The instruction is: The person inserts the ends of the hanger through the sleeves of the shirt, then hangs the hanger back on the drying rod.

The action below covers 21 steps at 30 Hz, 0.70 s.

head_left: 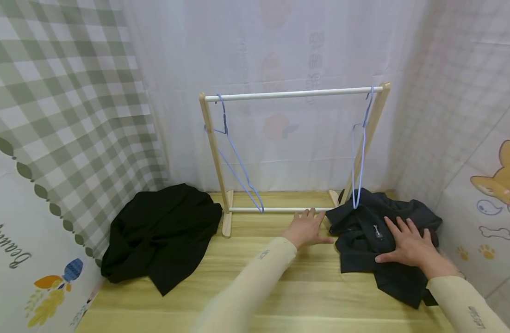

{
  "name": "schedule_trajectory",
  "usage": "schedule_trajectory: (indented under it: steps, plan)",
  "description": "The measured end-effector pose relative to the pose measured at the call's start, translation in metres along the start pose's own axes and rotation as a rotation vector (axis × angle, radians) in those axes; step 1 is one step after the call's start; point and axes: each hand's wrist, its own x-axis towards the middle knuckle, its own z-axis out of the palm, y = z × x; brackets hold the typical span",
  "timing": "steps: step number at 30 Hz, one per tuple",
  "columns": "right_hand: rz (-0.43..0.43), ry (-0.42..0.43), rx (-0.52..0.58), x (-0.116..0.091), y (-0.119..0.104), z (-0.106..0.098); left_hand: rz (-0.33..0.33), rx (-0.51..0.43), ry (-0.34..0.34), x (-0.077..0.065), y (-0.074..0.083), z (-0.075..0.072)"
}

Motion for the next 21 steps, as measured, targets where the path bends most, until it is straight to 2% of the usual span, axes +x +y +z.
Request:
schedule_trajectory:
  steps: [4, 9, 15, 21]
  plan:
    - [0.01, -0.031, -0.016, 0.003, 0.005, 0.008, -0.027, -0.058, -0.02, 0.011, 0.015, -0.001]
    - [0.029, -0.1, -0.008, 0.005, 0.011, 0.017, -0.044, -0.082, -0.05, 0.017, 0.029, -0.002]
    - [0.011, -0.125, 0.058, 0.0, 0.012, 0.024, -0.036, -0.102, -0.079, 0.02, 0.042, 0.001]
    - [-0.046, -0.145, 0.018, -0.012, -0.002, 0.02, -0.014, -0.097, -0.083, 0.017, 0.047, 0.004]
